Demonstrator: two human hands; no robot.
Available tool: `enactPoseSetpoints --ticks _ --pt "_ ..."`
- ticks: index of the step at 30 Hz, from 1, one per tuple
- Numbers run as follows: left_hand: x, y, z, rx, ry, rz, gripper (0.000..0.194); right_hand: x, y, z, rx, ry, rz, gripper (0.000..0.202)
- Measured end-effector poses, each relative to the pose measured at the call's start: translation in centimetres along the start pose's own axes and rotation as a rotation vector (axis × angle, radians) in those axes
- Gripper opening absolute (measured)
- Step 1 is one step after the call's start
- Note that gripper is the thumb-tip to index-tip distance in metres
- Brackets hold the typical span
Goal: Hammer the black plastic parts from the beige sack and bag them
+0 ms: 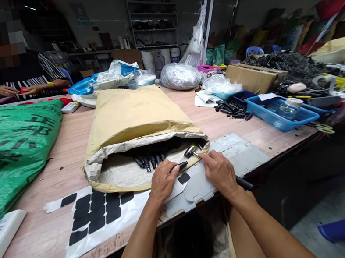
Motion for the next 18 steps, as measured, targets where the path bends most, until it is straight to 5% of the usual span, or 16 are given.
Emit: enactPoseSetpoints --ticks 14,18 --pt "0.2 0.1 0.1 0.021 0.069 -0.033 0.034 -0.2 -0.1 -0.3 0.005 -0.022 -0.01 0.032" --pt "-0.6 -0.4 1.6 0.058 0.082 -0.074 0.026 -0.2 -0.1 -0.3 -0.008 -0.012 -0.001 0.031"
Point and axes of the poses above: each hand's wrist, its own y-axis towards the middle knuckle, its own x-axis out of the palm, z = x × y, the point moved 6 cm from there along y, towards the middle knuckle, and after that the axes turned 13 degrees about z, right-handed, at the moved point
